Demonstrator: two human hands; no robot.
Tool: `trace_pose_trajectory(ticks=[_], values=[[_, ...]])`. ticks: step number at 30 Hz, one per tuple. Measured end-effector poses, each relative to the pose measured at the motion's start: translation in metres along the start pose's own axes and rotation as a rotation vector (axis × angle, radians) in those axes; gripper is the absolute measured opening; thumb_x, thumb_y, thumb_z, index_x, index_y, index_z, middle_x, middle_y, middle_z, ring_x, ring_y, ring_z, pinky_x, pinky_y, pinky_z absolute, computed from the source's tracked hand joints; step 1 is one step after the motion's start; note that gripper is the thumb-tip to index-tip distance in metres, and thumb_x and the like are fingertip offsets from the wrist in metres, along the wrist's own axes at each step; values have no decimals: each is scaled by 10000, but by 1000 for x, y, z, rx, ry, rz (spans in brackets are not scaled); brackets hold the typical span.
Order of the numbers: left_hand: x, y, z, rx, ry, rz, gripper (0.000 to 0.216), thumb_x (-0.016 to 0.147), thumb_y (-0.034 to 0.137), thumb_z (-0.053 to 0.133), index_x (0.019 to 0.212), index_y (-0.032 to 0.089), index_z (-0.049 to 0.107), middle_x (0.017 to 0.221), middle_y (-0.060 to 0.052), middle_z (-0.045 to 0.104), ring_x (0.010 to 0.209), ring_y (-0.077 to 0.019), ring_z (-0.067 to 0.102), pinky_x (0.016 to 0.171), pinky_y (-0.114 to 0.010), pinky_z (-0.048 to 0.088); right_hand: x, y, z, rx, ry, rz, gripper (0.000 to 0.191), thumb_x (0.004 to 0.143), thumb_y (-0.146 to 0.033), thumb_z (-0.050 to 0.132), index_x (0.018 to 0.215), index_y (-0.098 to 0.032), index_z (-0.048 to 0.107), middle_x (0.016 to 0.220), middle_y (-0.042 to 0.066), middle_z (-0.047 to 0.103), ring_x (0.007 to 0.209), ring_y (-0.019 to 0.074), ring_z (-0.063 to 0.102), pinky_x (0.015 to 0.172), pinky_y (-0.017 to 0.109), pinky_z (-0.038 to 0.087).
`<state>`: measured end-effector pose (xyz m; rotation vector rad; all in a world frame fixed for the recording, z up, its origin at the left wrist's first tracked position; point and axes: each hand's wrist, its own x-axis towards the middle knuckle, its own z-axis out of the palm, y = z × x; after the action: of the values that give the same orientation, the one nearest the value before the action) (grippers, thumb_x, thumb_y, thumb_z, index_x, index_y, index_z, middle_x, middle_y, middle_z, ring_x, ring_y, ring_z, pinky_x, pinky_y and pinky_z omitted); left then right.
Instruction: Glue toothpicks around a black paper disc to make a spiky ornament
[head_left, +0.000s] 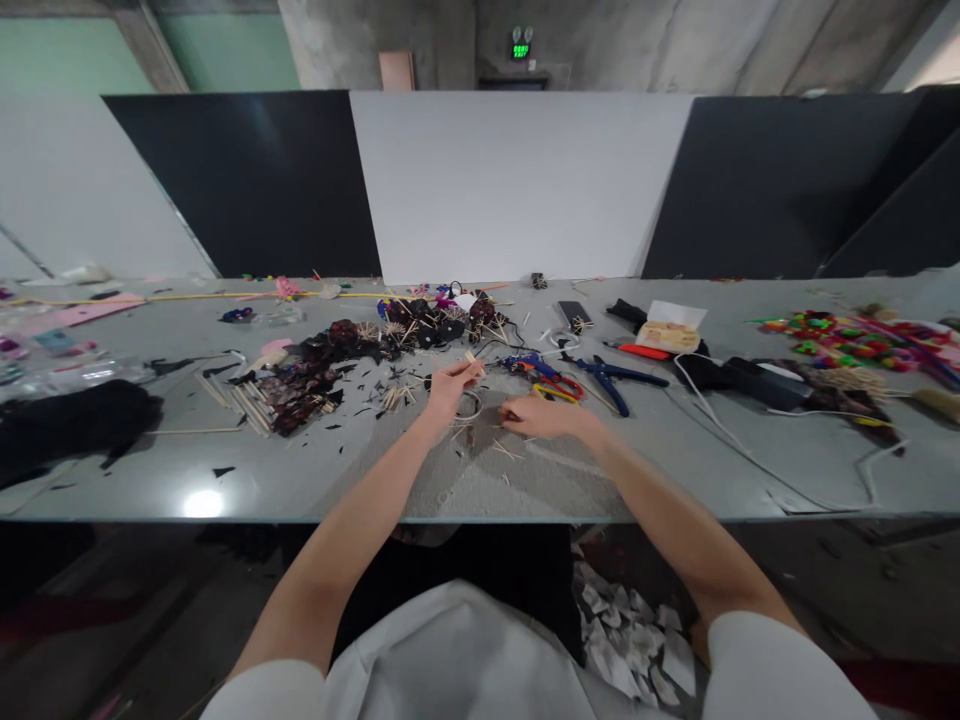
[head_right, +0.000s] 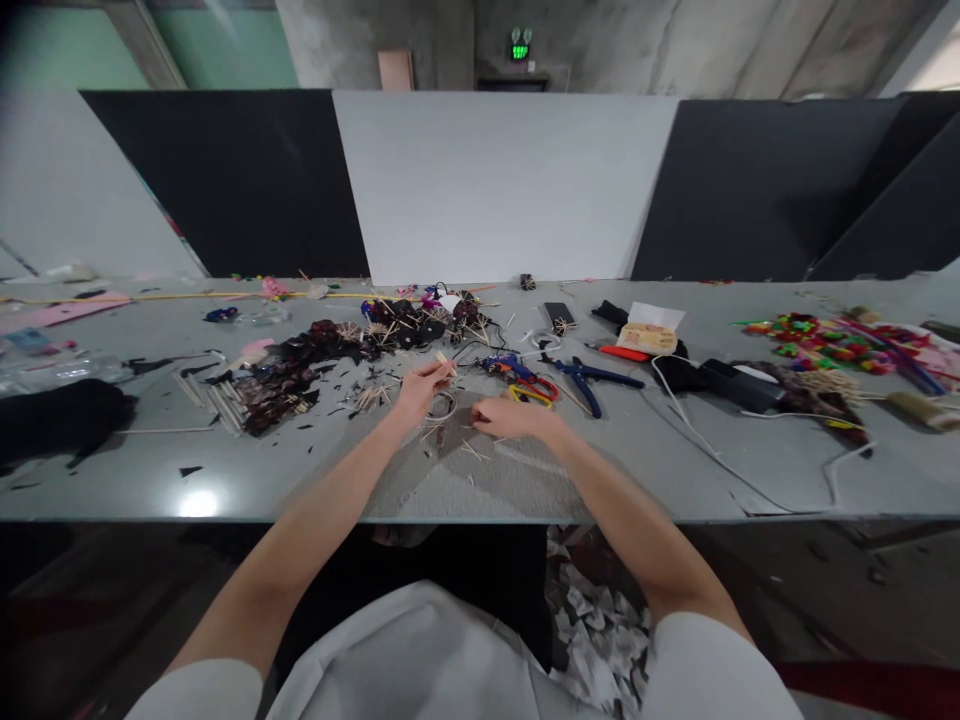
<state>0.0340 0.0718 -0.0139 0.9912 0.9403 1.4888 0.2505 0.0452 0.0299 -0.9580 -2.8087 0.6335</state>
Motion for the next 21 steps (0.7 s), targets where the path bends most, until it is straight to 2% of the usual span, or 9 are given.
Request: trace_pose_trajectory(ticks=[3,7,11,14,21], values=[[-1,0,0,-2,-1,-6,325,657,462,912,796,185,812,903,-62,775,825,-156,669,765,-269,522,2,9,-5,19,202,1,200,966,-370,567,920,-208,676,964,79,716,870,231,638,832,356,484],[-6,-2,5,9,-21,-29,306,647,416,930,799,173,822,830,-59,763,774,-150,655,764,-280,515,12,14,-6,152,538,53,289,1000,-449,507,998,-196,645,934,79,718,832,233,648,818,383,507],[-13,-6,16,-11,-70,-68,316,614,383,955,803,165,825,813,-54,760,753,-141,648,780,-293,515,20,9,4,372,805,42,406,934,-588,618,1008,-189,641,939,80,730,857,236,681,834,384,543],[-17,-9,20,-32,-83,-104,333,596,377,966,823,175,829,794,-41,757,738,-133,633,755,-282,497,21,2,11,430,851,32,428,909,-614,655,992,-194,636,918,70,729,848,225,688,831,368,553],[-16,-9,19,-104,-82,-135,330,627,416,955,835,204,812,849,-37,757,806,-133,658,754,-251,495,21,-9,16,403,851,14,366,920,-561,658,949,-196,662,878,55,721,802,213,677,784,336,535]])
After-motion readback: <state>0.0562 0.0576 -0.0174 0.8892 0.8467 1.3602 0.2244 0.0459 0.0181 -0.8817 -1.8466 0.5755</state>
